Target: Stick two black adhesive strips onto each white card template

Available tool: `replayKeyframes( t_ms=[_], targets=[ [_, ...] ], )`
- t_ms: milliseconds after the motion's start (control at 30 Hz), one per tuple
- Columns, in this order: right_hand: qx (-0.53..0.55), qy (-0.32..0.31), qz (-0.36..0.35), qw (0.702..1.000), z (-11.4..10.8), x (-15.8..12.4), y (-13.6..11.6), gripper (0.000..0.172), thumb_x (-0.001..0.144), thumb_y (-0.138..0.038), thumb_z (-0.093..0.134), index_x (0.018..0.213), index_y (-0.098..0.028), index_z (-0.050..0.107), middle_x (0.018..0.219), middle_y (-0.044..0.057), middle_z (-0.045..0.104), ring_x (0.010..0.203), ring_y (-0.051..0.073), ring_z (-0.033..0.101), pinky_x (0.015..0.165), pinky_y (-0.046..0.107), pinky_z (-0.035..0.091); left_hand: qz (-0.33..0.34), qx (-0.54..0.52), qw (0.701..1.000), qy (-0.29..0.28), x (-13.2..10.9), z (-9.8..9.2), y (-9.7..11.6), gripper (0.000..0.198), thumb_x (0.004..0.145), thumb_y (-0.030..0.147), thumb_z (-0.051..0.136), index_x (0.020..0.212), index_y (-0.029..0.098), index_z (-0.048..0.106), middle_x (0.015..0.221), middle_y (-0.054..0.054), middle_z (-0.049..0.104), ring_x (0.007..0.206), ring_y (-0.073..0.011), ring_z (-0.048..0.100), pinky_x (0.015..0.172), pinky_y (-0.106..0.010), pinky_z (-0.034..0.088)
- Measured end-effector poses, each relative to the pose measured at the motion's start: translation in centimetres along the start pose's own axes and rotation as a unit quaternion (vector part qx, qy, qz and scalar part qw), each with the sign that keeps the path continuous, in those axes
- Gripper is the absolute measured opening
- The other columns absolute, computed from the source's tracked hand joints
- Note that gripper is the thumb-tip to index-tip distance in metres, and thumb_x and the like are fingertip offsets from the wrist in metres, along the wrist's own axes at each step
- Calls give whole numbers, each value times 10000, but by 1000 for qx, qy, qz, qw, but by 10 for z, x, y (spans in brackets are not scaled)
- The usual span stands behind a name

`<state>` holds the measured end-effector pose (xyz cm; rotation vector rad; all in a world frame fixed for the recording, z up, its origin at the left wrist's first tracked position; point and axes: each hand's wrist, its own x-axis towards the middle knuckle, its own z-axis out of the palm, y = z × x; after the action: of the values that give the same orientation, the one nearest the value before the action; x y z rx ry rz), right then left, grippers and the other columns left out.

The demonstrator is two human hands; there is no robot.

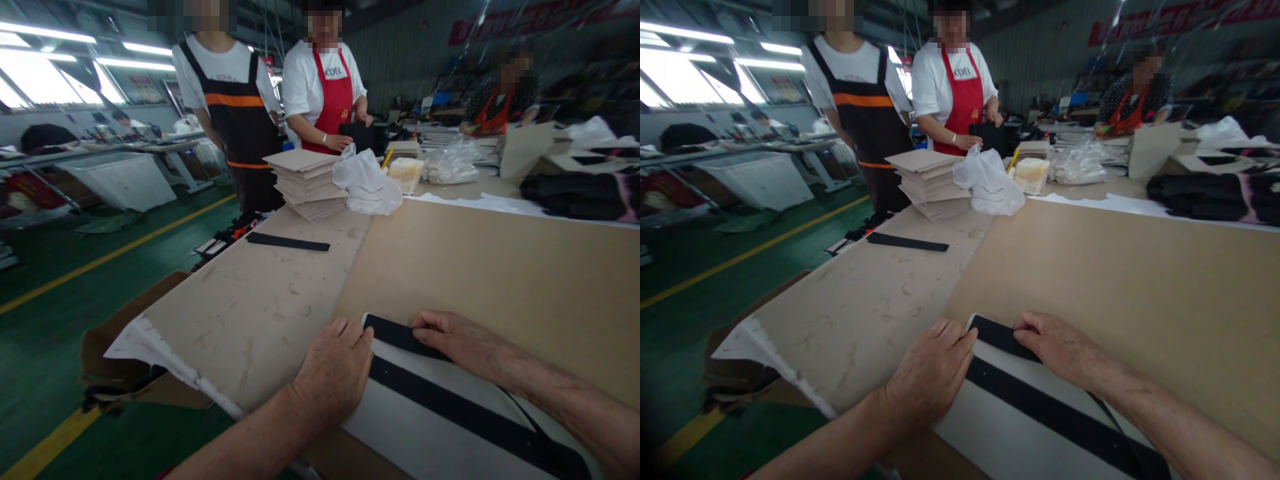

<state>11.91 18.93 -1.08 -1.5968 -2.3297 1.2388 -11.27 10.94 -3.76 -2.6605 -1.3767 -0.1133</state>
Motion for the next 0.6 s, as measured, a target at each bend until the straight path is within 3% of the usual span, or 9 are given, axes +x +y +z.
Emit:
replayKeyframes(
  t_ms=[600],
  targets=[
    [-36, 19, 0, 999, 0, -3, -8, 153, 904, -240, 495, 808, -206, 610, 815, 39, 654, 773, 191, 573, 695, 320, 400, -44, -40, 998, 5, 2, -2, 3, 398, 997, 247, 353, 1310, 64, 517, 1125, -137, 624, 985, -270, 541, 897, -457, 495]
  ],
)
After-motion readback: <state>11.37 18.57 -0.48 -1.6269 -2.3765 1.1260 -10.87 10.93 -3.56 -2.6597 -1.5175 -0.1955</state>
